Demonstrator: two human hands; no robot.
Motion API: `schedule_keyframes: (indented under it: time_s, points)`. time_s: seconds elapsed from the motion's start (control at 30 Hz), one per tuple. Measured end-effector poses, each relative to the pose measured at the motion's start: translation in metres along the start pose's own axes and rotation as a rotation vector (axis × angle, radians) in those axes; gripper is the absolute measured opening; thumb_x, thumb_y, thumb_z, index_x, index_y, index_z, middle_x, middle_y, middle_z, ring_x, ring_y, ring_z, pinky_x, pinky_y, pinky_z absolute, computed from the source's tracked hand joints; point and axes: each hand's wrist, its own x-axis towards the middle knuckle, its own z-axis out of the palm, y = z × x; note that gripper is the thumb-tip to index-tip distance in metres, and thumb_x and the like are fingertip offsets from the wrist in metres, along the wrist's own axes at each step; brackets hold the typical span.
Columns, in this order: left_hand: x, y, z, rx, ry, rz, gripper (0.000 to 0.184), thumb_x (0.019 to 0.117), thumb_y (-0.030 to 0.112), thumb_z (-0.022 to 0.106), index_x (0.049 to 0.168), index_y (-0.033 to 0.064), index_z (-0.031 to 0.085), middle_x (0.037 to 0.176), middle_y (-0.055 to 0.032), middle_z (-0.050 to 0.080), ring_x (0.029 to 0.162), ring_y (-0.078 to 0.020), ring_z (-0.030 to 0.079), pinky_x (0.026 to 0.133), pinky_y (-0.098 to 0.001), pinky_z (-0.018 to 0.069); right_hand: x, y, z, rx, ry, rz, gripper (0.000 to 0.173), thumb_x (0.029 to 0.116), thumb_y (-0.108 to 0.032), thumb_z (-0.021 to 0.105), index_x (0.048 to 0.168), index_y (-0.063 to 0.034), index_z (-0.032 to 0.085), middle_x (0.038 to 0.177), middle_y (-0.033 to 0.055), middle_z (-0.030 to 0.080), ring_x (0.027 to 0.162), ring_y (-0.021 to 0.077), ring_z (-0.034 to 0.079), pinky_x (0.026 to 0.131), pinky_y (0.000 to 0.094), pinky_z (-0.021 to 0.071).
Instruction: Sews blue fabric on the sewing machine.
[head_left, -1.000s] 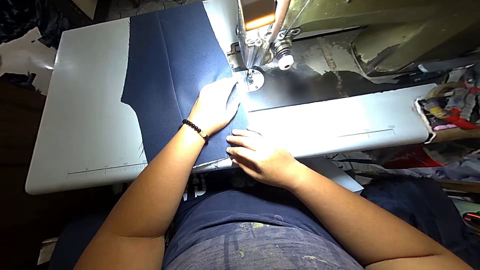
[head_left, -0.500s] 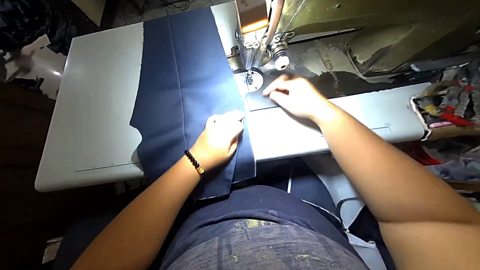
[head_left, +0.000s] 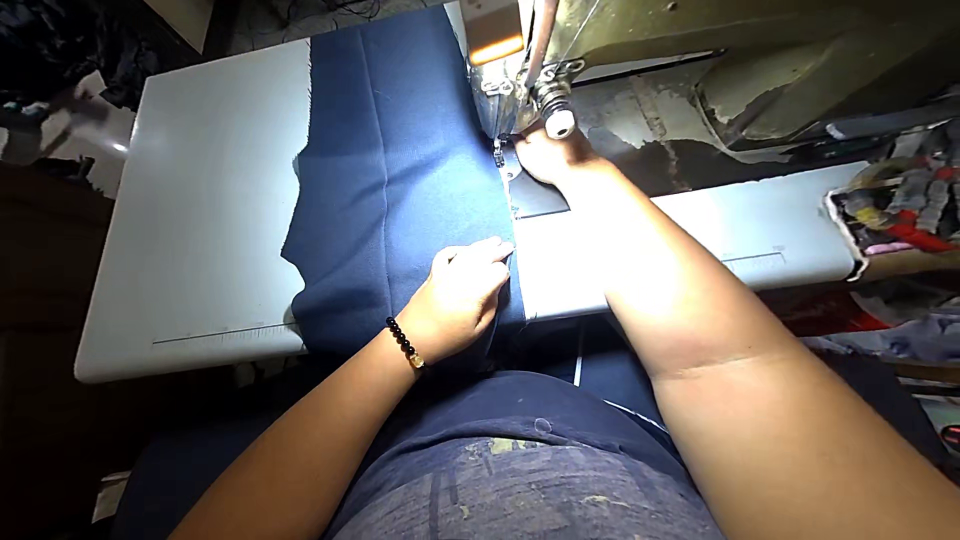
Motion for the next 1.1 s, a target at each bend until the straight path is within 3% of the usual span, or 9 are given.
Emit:
schedule_keyframes:
  time_s: [0.2, 0.47, 0.7, 0.9, 1.1]
  points:
    - [0.003, -0.001, 0.002, -0.001, 0.006, 0.011, 0.023, 0.0968, 0.014, 0.05, 0.1, 0.0042, 0.071, 0.142, -0.0115, 0.063, 0.139, -0.0256, 0.053, 0.11, -0.0525, 0.0399, -0.003, -0.002, -0.003, 0.022, 0.067, -0.028, 0.034, 0.1021, -0.012, 0.049, 0.126, 0.0036, 0.067, 0.134, 0.0233, 0.064, 0.138, 0.0406, 0.05, 0.115, 0.0552, 0.0362]
    - [0.007, -0.003, 0.004, 0.013, 0.042, 0.016, 0.026, 0.097, 0.014, 0.047, 0.1, 0.0046, 0.071, 0.14, -0.0115, 0.064, 0.138, -0.0256, 0.054, 0.109, -0.0531, 0.0401, -0.002, -0.004, -0.001, -0.025, 0.036, 0.029, 0.038, 0.1024, -0.014, 0.048, 0.134, 0.0009, 0.062, 0.142, 0.0215, 0.059, 0.141, 0.039, 0.046, 0.116, 0.0557, 0.034]
    - [0.015, -0.006, 0.001, 0.035, -0.021, -0.016, 0.027, 0.0951, 0.017, 0.046, 0.102, 0.0055, 0.07, 0.143, -0.011, 0.061, 0.14, -0.0267, 0.05, 0.108, -0.0553, 0.038, 0.001, 0.002, 0.005, -0.036, 0.046, -0.002, 0.039, 0.1021, -0.014, 0.048, 0.134, 0.003, 0.062, 0.143, 0.0233, 0.058, 0.143, 0.0402, 0.045, 0.118, 0.0557, 0.0317]
    - [0.044, -0.037, -0.007, 0.038, -0.06, -0.035, 0.035, 0.0978, 0.018, 0.043, 0.116, 0.0034, 0.068, 0.146, -0.0134, 0.059, 0.143, -0.0294, 0.047, 0.11, -0.0576, 0.0339, 0.001, -0.001, 0.0, -0.032, 0.045, 0.033, 0.036, 0.1048, -0.015, 0.047, 0.131, 0.0031, 0.065, 0.141, 0.0244, 0.057, 0.138, 0.0408, 0.049, 0.115, 0.0525, 0.0372]
    - [0.083, -0.071, -0.017, 0.07, -0.081, -0.037, 0.034, 0.0971, 0.018, 0.045, 0.116, 0.001, 0.068, 0.135, -0.0207, 0.061, 0.135, -0.0382, 0.052, 0.103, -0.0606, 0.0397, 0.0, 0.001, 0.001, -0.039, 0.11, -0.006, 0.034, 0.1032, -0.013, 0.048, 0.127, 0.0022, 0.067, 0.133, 0.0258, 0.061, 0.133, 0.0426, 0.052, 0.111, 0.0536, 0.0393]
